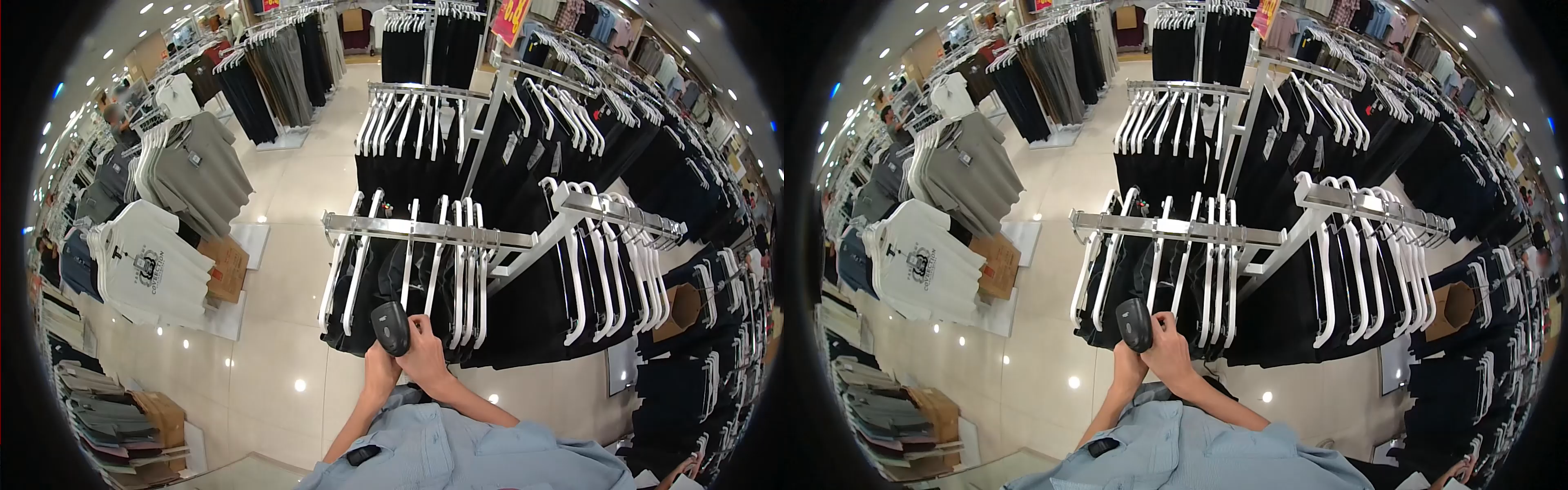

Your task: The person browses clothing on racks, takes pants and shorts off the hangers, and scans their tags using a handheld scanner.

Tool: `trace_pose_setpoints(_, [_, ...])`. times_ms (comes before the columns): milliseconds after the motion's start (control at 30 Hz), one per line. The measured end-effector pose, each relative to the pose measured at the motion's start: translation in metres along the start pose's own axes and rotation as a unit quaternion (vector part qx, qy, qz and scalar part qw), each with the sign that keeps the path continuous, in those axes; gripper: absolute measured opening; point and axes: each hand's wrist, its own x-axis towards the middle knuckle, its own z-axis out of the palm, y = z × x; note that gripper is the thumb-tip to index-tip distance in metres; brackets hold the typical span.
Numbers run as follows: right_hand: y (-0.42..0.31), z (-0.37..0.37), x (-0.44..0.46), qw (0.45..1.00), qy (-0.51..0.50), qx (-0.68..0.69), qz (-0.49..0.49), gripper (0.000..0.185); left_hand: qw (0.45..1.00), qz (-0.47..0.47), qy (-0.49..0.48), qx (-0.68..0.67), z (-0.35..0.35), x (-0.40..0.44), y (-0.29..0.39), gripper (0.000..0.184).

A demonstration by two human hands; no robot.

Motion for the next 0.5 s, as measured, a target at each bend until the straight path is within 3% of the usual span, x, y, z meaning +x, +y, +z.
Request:
trace_pose_setpoints(133, [0.001, -0.002, 0.002, 0.999, 0.027, -0.026, 0.016, 0.038, 1.0, -0.006, 0.012, 0.013, 0.001, 0.001, 0.017, 0.028])
trace_pose_setpoints(200, [0.007, 0.0, 0.002, 0.999, 0.042, -0.026, 0.012, 0.038, 0.998, -0.054, 0.021, -0.035, 0.001, 0.002, 0.026, 0.03])
trace_pose_setpoints(500, [0.012, -0.004, 0.006, 0.998, 0.04, 0.003, 0.054, 0.039, 1.0, -0.025, -0.001, 0.0, 0.011, 0.002, 0.023, 0.038])
